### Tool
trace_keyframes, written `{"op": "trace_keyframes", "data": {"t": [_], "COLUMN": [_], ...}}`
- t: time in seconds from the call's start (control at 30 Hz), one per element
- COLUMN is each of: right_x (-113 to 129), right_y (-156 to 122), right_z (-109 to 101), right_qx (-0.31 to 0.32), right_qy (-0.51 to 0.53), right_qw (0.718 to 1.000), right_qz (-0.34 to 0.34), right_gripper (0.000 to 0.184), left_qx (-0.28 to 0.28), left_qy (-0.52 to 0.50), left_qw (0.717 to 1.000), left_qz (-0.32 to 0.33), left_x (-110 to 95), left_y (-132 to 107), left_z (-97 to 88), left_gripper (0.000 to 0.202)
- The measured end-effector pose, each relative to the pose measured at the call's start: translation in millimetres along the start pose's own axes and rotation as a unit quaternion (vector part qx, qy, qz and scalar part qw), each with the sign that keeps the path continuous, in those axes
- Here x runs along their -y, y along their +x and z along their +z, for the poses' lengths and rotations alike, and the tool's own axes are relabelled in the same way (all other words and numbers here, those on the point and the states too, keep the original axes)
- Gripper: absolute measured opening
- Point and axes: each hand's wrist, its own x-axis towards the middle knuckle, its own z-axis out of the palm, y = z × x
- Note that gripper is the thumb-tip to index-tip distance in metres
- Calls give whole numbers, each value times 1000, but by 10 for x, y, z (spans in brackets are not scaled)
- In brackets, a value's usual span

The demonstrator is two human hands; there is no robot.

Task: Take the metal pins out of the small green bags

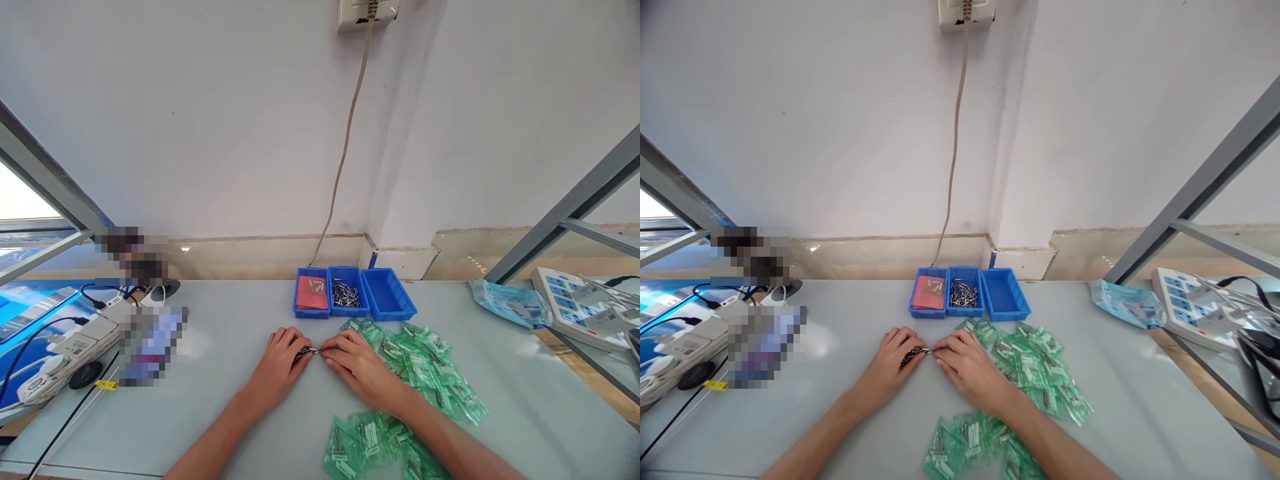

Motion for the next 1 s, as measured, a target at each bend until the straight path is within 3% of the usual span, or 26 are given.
{"op": "trace_keyframes", "data": {"t": [0.37, 1.0], "right_x": [-77, -83], "right_y": [-13, -20], "right_z": [35, 55], "right_qx": [-38, -37], "right_qy": [-19, -68], "right_qw": [999, 995], "right_qz": [11, 61], "right_gripper": [27, 24], "left_qx": [4, -7], "left_qy": [0, 20], "left_qw": [1000, 1000], "left_qz": [-3, -3], "left_x": [-5, -19], "left_y": [-2, -11], "left_z": [-3, 5], "left_gripper": [17, 17]}}
